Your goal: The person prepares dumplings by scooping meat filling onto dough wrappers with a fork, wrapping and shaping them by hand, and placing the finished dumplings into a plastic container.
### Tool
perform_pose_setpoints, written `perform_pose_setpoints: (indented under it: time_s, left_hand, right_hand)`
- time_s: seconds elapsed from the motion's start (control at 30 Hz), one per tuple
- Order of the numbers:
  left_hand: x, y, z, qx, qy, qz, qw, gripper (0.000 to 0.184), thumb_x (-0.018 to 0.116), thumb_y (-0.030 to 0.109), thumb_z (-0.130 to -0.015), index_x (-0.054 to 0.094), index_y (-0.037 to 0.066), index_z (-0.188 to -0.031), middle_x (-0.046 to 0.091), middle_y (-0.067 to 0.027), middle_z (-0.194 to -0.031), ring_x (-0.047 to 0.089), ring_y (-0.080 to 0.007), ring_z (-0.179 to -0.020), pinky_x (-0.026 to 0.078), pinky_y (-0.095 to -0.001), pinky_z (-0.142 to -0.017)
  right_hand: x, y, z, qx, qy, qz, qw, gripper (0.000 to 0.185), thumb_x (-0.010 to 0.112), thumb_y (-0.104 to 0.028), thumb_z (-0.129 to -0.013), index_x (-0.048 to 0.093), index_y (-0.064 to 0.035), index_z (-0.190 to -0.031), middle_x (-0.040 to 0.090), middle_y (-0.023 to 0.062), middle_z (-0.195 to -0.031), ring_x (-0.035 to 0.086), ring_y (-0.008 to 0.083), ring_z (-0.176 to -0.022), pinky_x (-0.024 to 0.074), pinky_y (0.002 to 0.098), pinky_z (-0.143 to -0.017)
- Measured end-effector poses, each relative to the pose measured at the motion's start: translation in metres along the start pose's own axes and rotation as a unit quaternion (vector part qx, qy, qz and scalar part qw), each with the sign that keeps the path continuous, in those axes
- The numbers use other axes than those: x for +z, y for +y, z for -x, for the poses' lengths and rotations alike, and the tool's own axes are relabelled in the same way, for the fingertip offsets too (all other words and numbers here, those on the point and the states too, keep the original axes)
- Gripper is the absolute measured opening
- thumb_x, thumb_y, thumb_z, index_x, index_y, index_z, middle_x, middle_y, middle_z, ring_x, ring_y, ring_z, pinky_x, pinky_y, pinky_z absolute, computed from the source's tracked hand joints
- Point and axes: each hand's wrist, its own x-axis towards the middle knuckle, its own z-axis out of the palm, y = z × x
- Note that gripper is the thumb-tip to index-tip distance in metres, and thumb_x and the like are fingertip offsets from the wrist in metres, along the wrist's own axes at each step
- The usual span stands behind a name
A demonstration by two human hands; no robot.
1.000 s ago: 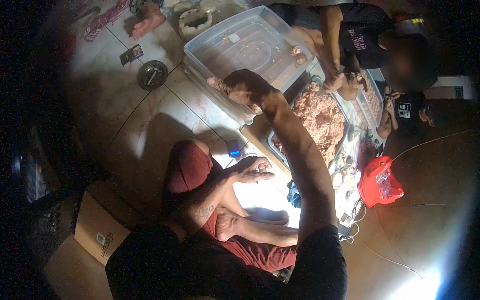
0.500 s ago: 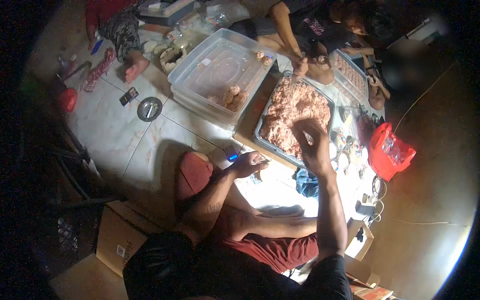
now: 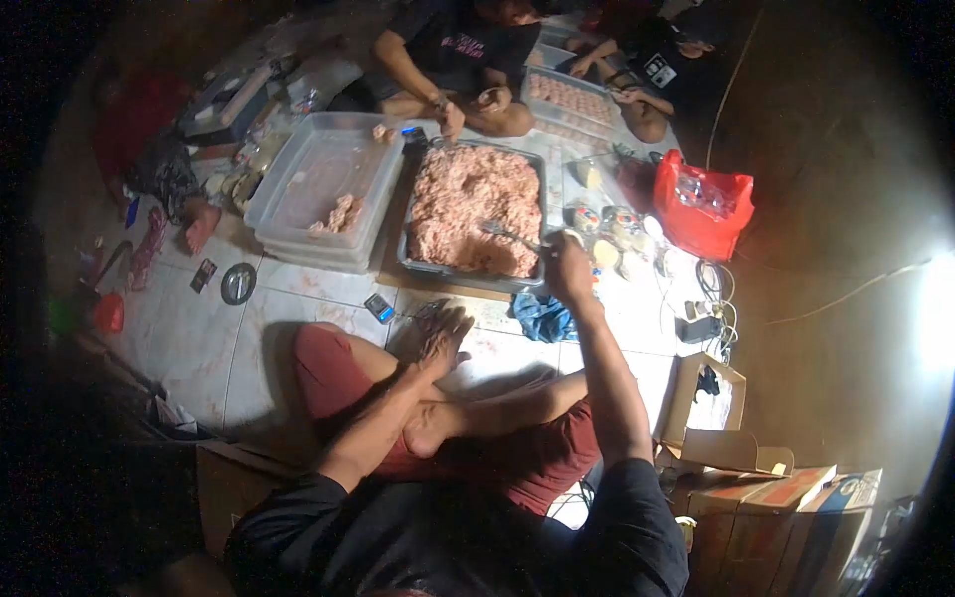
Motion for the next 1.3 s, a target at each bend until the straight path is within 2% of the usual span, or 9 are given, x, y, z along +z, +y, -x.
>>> perform_pose_setpoints:
  time_s: [0.2,0.33,0.4,0.5,0.67,0.77,0.8,1.07,1.3]
  left_hand:
    - [0.03,-0.025,-0.003,-0.011,0.161,-0.018,0.987,0.033,0.06,0.011,-0.086,0.065,0.006,-0.118,0.06,-0.0174,-0.129,0.056,-0.0338,-0.12,0.045,-0.041,-0.102]
    - [0.007,-0.022,-0.006,-0.056,0.048,0.007,0.997,0.02,0.057,0.012,-0.087,0.069,0.009,-0.102,0.067,-0.0105,-0.11,0.06,-0.0309,-0.109,0.042,-0.047,-0.104]
    - [0.006,-0.019,-0.007,-0.079,0.054,-0.008,0.995,0.018,0.056,0.012,-0.087,0.07,0.01,-0.098,0.069,-0.0083,-0.104,0.06,-0.0298,-0.106,0.04,-0.049,-0.104]
    - [0.003,-0.02,-0.012,-0.097,0.098,0.054,0.989,0.006,0.064,0.017,-0.087,0.067,0.012,-0.088,0.069,-0.0065,-0.093,0.062,-0.0282,-0.101,0.033,-0.0512,-0.109]
    - [0.011,-0.029,-0.011,-0.098,0.185,0.121,0.97,0.021,0.076,0.02,-0.082,0.06,0.013,-0.094,0.065,-0.0058,-0.09,0.061,-0.0284,-0.099,0.029,-0.0574,-0.11]
    - [0.015,-0.038,-0.012,-0.155,0.216,0.119,0.957,0.025,0.077,0.019,-0.08,0.058,0.012,-0.096,0.064,-0.0064,-0.091,0.061,-0.029,-0.098,0.031,-0.0566,-0.106]
    - [0.012,-0.037,-0.013,-0.161,0.244,0.172,0.941,0.022,0.076,0.02,-0.082,0.059,0.011,-0.094,0.067,-0.0086,-0.09,0.063,-0.0312,-0.093,0.033,-0.0542,-0.104]
    - [0.008,-0.039,-0.031,-0.192,0.178,0.355,0.898,0.024,0.071,0.024,-0.086,0.06,0.004,-0.094,0.069,-0.0196,-0.084,0.068,-0.0401,-0.083,0.053,-0.0462,-0.069]
    - [-0.01,-0.038,-0.039,-0.247,0.145,0.385,0.877,0.028,0.073,0.026,-0.084,0.061,0.004,-0.098,0.07,-0.0179,-0.089,0.068,-0.039,-0.086,0.054,-0.0457,-0.076]
  right_hand:
    - [0.092,0.093,-0.02,-0.005,0.005,0.172,0.985,0.035,0.052,-0.027,-0.095,0.051,0.004,-0.11,0.061,0.0322,-0.093,0.063,0.0495,-0.086,0.051,0.0562,-0.076]
    - [0.083,0.072,-0.022,-0.147,0.121,0.151,0.97,0.041,0.063,-0.028,-0.09,0.05,0.0064,-0.11,0.061,0.0275,-0.077,0.062,0.0485,-0.069,0.0496,0.0551,-0.062]
    - [0.055,0.035,-0.024,0.027,-0.046,0.011,0.999,0.043,0.066,-0.027,-0.089,0.051,0.0093,-0.107,0.063,0.0271,-0.078,0.064,0.0469,-0.073,0.0489,0.0534,-0.062]
    - [0.054,0.001,-0.039,-0.002,-0.092,0.016,0.996,0.034,0.064,-0.028,-0.092,0.059,0.0045,-0.101,0.065,0.0298,-0.086,0.065,0.0469,-0.08,0.0502,0.0516,-0.07]
    - [0.074,0.006,-0.068,-0.134,-0.126,0.237,0.954,0.013,0.047,-0.004,-0.09,0.059,-0.0011,-0.095,0.063,0.0222,-0.083,0.064,0.0385,-0.071,0.0501,0.0491,-0.058]
    - [0.028,-0.027,-0.077,-0.114,-0.087,0.277,0.95,0.014,0.053,-0.017,-0.093,0.059,-0.0041,-0.093,0.067,0.0186,-0.088,0.065,0.0355,-0.077,0.0459,0.0594,-0.082]
    - [0.024,-0.003,-0.073,-0.267,0.027,0.303,0.915,0.017,0.058,-0.022,-0.093,0.06,-0.0058,-0.098,0.067,0.0131,-0.09,0.064,0.0333,-0.082,0.045,0.0579,-0.078]
    - [0.029,-0.037,-0.059,-0.221,-0.115,0.413,0.876,0.01,0.053,-0.013,-0.089,0.063,-0.0124,-0.088,0.062,0.0092,-0.086,0.061,0.0261,-0.088,0.0387,0.0454,-0.089]
    - [0.019,-0.038,-0.068,-0.204,-0.144,0.432,0.867,0.011,0.056,-0.017,-0.088,0.065,-0.0111,-0.092,0.064,0.0089,-0.087,0.062,0.0251,-0.089,0.0397,0.0459,-0.086]
